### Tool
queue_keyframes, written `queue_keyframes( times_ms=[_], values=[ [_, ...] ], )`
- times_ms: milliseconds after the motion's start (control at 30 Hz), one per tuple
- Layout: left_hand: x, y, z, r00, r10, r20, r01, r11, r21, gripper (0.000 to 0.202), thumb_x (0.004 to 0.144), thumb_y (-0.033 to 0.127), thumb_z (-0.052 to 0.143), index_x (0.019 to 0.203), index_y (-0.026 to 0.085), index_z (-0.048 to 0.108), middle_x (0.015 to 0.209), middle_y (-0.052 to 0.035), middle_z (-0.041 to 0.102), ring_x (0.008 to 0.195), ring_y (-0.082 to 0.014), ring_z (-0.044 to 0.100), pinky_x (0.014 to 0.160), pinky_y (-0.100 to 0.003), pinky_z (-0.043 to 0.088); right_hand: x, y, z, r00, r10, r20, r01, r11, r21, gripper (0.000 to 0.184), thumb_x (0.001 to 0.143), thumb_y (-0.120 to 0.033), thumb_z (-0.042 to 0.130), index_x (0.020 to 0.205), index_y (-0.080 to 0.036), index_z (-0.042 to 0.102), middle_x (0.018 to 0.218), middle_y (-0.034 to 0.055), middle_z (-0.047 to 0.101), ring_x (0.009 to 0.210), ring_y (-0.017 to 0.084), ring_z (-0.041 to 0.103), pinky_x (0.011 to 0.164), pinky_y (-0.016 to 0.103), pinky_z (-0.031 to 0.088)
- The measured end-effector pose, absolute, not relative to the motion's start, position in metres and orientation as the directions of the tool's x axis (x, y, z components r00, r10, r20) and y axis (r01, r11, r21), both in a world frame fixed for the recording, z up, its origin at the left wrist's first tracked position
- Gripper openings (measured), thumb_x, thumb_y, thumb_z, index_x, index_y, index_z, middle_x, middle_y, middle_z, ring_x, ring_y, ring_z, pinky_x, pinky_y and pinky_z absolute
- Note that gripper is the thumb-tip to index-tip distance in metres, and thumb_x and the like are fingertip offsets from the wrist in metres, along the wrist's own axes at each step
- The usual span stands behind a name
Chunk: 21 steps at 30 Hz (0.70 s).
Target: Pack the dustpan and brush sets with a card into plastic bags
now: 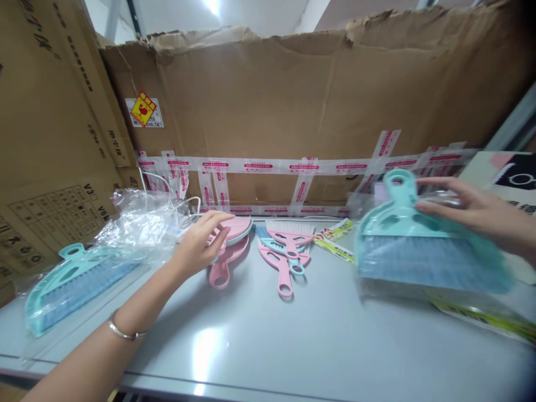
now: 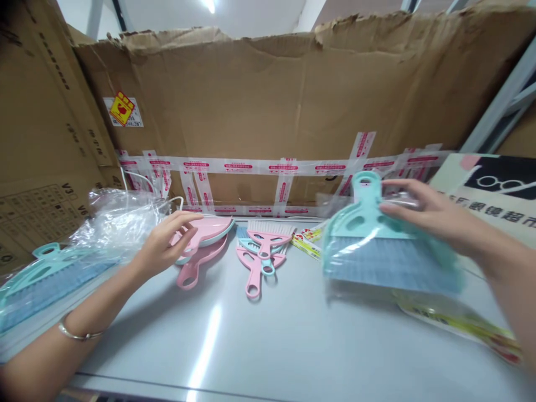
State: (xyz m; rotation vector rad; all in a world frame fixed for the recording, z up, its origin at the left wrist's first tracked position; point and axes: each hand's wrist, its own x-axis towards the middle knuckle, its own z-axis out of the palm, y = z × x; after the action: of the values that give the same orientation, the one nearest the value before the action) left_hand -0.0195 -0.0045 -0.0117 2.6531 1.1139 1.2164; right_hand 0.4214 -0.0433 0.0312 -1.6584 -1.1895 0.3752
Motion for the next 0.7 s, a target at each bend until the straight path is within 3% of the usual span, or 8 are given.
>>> queue_keyframes(
  times_ms=[100, 233, 300, 433, 500, 567, 633, 700],
  values=[
    [0.005, -0.012, -0.004, 0.411, 0.711, 0.571, 0.542, -0.694, 0.474, 0.028, 0.089, 0.032, 0.045, 0.110, 0.018, 0.058, 0.104, -0.0080, 0.064, 0.071, -0.0124, 0.058, 0.066, -0.027, 0.048, 0.366, -0.027, 0.036, 0.190, 0.939, 0.288, 0.517, 0.154, -0.842, 0.035, 0.068, -0.019, 0.075, 0.102, -0.026, 0.069, 0.101, 0.0095, 0.068, 0.075, 0.016, 0.064, 0.067, 0.031, 0.048],
    [0.038, -0.011, 0.005, 0.439, 0.871, 0.219, 0.394, -0.406, 0.824, 0.052, 0.084, 0.046, 0.053, 0.128, 0.020, 0.046, 0.103, -0.0086, 0.065, 0.055, -0.0099, 0.054, 0.048, -0.024, 0.043, 0.291, -0.005, 0.036, -0.115, 0.918, 0.379, 0.426, 0.391, -0.816, 0.028, 0.070, -0.032, 0.072, 0.096, -0.022, 0.067, 0.097, 0.0039, 0.068, 0.076, 0.016, 0.062, 0.069, 0.028, 0.049],
    [0.048, -0.003, 0.005, 0.459, 0.876, 0.150, 0.252, -0.290, 0.923, 0.048, 0.083, 0.046, 0.055, 0.122, 0.018, 0.052, 0.091, -0.0069, 0.066, 0.056, -0.0106, 0.056, 0.049, -0.023, 0.043, 0.268, 0.007, 0.034, -0.175, 0.910, 0.376, 0.386, 0.415, -0.824, 0.033, 0.069, -0.038, 0.072, 0.097, -0.021, 0.066, 0.092, 0.0033, 0.067, 0.074, 0.016, 0.061, 0.067, 0.030, 0.049],
    [0.047, 0.012, -0.001, 0.333, 0.911, 0.244, 0.005, -0.261, 0.965, 0.030, 0.080, 0.042, 0.059, 0.090, 0.014, 0.064, 0.078, -0.0037, 0.064, 0.068, -0.0124, 0.059, 0.057, -0.022, 0.045, 0.254, 0.011, 0.024, 0.086, 0.828, 0.554, 0.324, 0.503, -0.801, 0.034, 0.071, -0.039, 0.070, 0.098, -0.021, 0.061, 0.093, 0.0040, 0.064, 0.087, 0.020, 0.059, 0.076, 0.034, 0.047],
    [0.040, 0.015, -0.004, 0.204, 0.943, 0.264, -0.044, -0.261, 0.964, 0.032, 0.078, 0.046, 0.061, 0.085, 0.015, 0.063, 0.066, 0.0001, 0.061, 0.056, -0.0097, 0.054, 0.049, -0.020, 0.041, 0.255, -0.002, 0.013, 0.357, 0.611, 0.707, 0.384, 0.594, -0.707, 0.023, 0.074, -0.037, 0.068, 0.089, -0.022, 0.059, 0.089, 0.0030, 0.061, 0.089, 0.018, 0.056, 0.081, 0.033, 0.045],
    [0.032, 0.017, -0.006, 0.075, 0.963, 0.258, -0.058, -0.255, 0.965, 0.034, 0.078, 0.049, 0.060, 0.086, 0.017, 0.062, 0.052, 0.0054, 0.051, 0.040, -0.0061, 0.042, 0.038, -0.018, 0.030, 0.254, -0.020, -0.003, 0.438, 0.480, 0.760, 0.435, 0.627, -0.646, 0.018, 0.079, -0.038, 0.063, 0.076, -0.022, 0.055, 0.079, 0.0010, 0.056, 0.077, 0.016, 0.054, 0.075, 0.030, 0.044],
    [0.028, 0.016, -0.006, -0.038, 0.965, 0.258, -0.044, -0.259, 0.965, 0.034, 0.079, 0.052, 0.058, 0.086, 0.019, 0.061, 0.044, 0.0088, 0.040, 0.032, -0.0047, 0.029, 0.033, -0.019, 0.020, 0.248, -0.036, -0.018, 0.324, 0.649, 0.688, 0.341, 0.599, -0.725, 0.023, 0.081, -0.041, 0.061, 0.071, -0.022, 0.054, 0.071, -0.0002, 0.054, 0.067, 0.014, 0.052, 0.068, 0.028, 0.044],
    [0.028, 0.013, -0.008, -0.109, 0.954, 0.279, -0.038, -0.284, 0.958, 0.037, 0.080, 0.056, 0.055, 0.082, 0.019, 0.060, 0.041, 0.0089, 0.036, 0.032, -0.0054, 0.028, 0.033, -0.020, 0.021, 0.237, -0.043, -0.029, 0.172, 0.869, 0.463, 0.161, 0.439, -0.884, 0.026, 0.078, -0.046, 0.064, 0.077, -0.021, 0.057, 0.072, 0.0004, 0.059, 0.067, 0.014, 0.055, 0.062, 0.027, 0.045]
  ],
)
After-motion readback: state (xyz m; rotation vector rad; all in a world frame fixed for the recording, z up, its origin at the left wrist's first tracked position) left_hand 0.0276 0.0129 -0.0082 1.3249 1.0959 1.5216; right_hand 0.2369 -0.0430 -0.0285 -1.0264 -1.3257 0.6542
